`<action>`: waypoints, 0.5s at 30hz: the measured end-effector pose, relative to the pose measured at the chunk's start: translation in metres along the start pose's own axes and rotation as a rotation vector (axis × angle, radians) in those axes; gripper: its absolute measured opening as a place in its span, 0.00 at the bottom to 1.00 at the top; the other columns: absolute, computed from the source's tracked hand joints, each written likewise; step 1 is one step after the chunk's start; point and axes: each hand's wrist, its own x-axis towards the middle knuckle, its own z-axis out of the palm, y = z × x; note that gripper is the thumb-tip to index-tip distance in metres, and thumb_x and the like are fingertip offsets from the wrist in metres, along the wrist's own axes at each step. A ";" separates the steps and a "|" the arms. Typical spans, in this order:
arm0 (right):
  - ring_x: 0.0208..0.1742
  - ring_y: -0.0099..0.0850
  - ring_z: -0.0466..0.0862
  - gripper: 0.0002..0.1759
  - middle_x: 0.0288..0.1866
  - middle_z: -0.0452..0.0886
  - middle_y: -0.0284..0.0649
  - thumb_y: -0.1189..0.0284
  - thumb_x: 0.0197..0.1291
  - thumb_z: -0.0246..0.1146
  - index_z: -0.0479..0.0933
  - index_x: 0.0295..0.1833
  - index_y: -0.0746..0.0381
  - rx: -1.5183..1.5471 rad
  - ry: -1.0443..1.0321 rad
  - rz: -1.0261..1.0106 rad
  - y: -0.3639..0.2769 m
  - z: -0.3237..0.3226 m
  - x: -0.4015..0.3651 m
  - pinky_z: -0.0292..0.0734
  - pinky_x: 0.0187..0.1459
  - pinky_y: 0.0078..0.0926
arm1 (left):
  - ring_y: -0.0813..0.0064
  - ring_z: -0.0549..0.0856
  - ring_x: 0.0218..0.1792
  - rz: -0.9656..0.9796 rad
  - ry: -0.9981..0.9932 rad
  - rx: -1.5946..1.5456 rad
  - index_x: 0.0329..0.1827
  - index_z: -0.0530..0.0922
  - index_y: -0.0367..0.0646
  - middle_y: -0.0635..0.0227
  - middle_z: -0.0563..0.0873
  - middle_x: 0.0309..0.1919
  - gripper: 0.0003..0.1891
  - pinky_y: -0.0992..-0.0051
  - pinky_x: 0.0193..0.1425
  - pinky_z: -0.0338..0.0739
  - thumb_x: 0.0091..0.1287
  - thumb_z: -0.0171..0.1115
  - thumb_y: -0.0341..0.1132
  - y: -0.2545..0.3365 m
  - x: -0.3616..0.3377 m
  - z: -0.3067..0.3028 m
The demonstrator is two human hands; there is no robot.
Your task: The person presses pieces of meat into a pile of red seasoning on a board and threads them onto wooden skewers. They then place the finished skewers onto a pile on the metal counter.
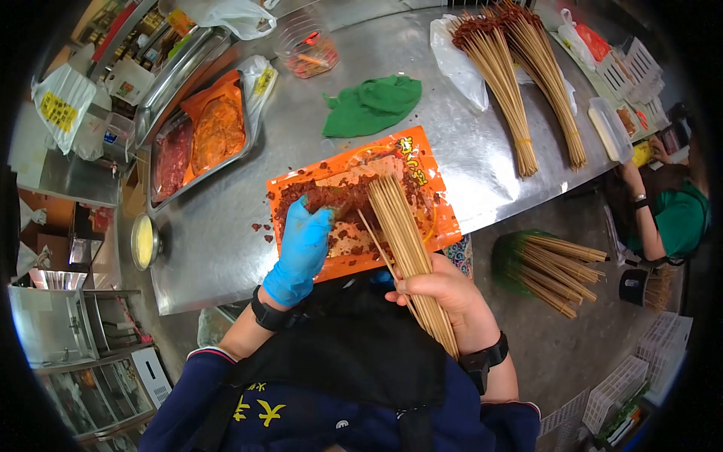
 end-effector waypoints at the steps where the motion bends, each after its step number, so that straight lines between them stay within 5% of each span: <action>1: 0.26 0.25 0.78 0.21 0.33 0.72 0.35 0.77 0.44 0.60 0.69 0.48 0.68 0.000 0.000 0.000 0.000 0.001 0.000 0.77 0.46 0.29 | 0.76 0.80 0.46 -0.019 0.035 -0.089 0.55 0.71 0.33 0.64 0.80 0.47 0.18 0.75 0.51 0.75 0.62 0.52 0.27 0.000 0.001 0.001; 8: 0.26 0.25 0.78 0.21 0.33 0.72 0.35 0.78 0.43 0.60 0.69 0.48 0.67 -0.036 -0.007 0.007 0.000 0.000 0.001 0.77 0.46 0.28 | 0.73 0.81 0.47 -0.106 0.189 -0.227 0.54 0.71 0.36 0.64 0.80 0.47 0.15 0.73 0.50 0.77 0.66 0.48 0.29 -0.007 0.002 -0.002; 15: 0.25 0.24 0.78 0.20 0.32 0.72 0.35 0.77 0.42 0.61 0.70 0.45 0.67 -0.049 -0.010 0.010 -0.001 0.001 0.000 0.77 0.45 0.29 | 0.73 0.81 0.45 -0.253 0.098 -0.398 0.54 0.72 0.38 0.65 0.80 0.47 0.14 0.73 0.47 0.78 0.68 0.47 0.32 0.000 0.004 -0.001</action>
